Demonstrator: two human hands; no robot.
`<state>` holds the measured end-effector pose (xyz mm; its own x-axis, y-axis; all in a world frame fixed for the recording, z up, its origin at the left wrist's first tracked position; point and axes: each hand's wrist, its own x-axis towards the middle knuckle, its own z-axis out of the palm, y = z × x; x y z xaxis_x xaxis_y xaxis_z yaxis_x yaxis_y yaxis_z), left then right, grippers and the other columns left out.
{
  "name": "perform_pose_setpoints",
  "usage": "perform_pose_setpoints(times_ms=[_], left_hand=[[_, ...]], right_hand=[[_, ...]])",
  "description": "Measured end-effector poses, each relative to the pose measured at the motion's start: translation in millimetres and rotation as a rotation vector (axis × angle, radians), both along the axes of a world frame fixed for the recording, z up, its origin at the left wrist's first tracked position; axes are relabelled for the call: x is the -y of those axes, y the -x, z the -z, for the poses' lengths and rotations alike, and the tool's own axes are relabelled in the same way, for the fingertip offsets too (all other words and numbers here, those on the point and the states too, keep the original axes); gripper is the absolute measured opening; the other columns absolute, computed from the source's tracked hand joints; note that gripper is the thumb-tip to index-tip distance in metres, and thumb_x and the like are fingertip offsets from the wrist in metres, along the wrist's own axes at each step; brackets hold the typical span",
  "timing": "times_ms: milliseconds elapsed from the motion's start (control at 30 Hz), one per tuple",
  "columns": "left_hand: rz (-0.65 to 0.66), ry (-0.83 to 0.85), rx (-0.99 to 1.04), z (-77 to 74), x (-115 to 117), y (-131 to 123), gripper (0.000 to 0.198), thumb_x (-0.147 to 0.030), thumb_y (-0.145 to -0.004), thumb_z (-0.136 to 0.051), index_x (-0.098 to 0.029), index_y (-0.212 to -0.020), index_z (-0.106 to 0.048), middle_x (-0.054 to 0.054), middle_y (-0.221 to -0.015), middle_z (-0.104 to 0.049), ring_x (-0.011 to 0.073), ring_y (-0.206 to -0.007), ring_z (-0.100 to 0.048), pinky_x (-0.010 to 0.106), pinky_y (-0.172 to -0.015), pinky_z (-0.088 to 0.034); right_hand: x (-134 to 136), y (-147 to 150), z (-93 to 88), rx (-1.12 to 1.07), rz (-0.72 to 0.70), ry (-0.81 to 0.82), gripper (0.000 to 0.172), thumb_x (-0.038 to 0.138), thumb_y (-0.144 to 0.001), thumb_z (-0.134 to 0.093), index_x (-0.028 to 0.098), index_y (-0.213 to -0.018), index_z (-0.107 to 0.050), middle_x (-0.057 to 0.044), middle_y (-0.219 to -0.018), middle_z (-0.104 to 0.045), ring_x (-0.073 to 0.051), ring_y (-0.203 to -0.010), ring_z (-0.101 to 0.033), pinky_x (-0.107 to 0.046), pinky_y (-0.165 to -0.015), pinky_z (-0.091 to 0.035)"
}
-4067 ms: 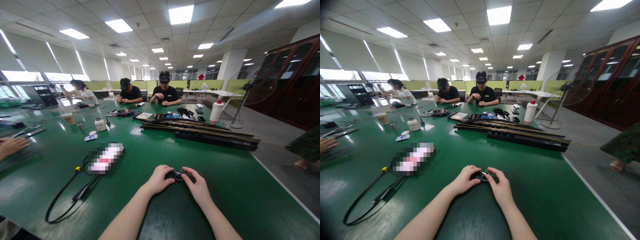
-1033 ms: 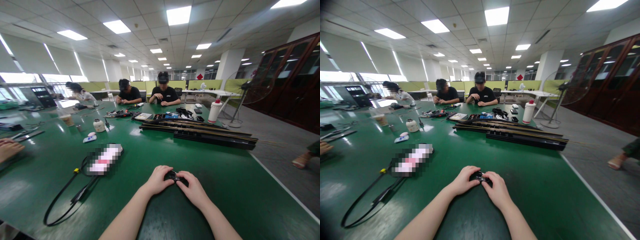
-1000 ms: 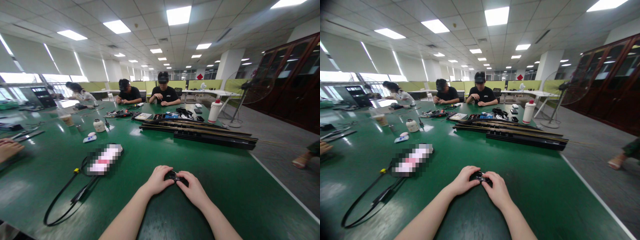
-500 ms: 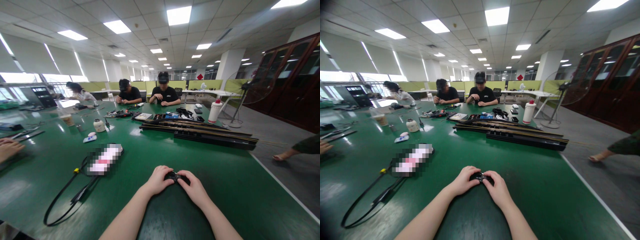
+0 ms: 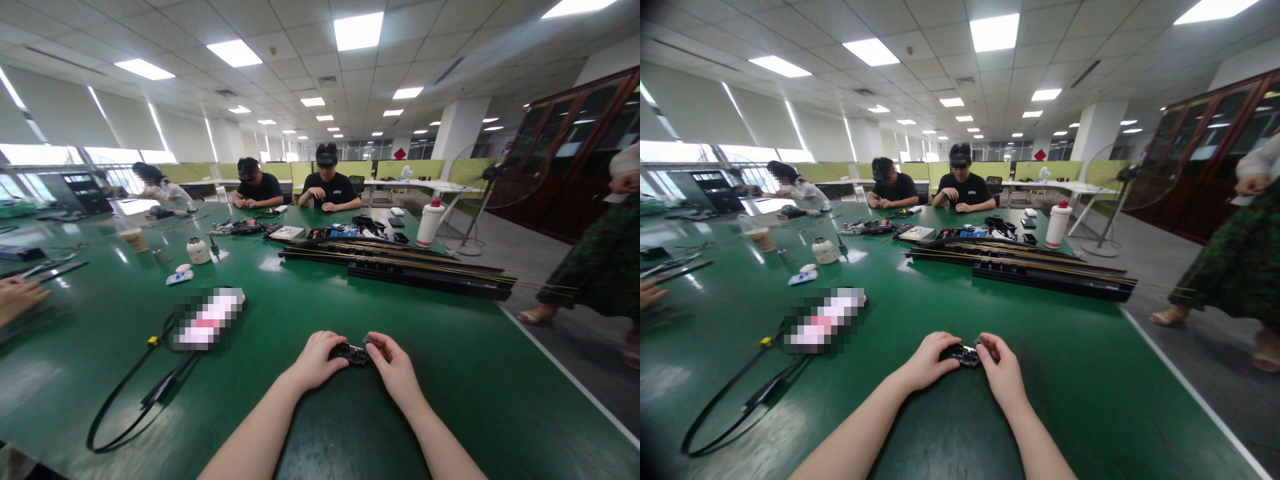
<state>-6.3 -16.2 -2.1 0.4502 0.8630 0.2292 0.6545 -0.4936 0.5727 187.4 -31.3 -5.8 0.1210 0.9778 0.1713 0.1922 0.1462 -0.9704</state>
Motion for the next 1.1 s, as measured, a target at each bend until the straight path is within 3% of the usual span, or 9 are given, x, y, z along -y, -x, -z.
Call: perform_pose_setpoints(times_ms=[500, 1100], left_hand=[[-0.008, 0.002, -0.007, 0.5, -0.2, 0.3, 0.038, -0.035, -0.078, -0.065, -0.023, -0.113, -0.059, 0.005, -0.108, -0.061, 0.0243, -0.105, -0.051, 0.039, -0.095, -0.036], [-0.008, -0.012, 0.007, 2.0, -0.6, 1.0, 0.039, -0.035, -0.077, -0.066, -0.022, -0.113, -0.059, 0.005, -0.108, -0.061, 0.024, -0.106, -0.051, 0.038, -0.096, -0.037]], right_hand=[[-0.4, -0.7, -1.5, -0.119, 0.172, -0.07, 0.04, 0.05, -0.067, -0.064, 0.018, -0.091, -0.061, -0.009, -0.09, -0.069, -0.024, -0.087, -0.065, -0.041, -0.082, -0.051], [1.9, -0.8, -7.3, -0.152, 0.184, -0.047, 0.041, 0.049, -0.066, -0.063, 0.018, -0.092, -0.058, -0.011, -0.092, -0.068, -0.026, -0.089, -0.064, -0.043, -0.084, -0.05]])
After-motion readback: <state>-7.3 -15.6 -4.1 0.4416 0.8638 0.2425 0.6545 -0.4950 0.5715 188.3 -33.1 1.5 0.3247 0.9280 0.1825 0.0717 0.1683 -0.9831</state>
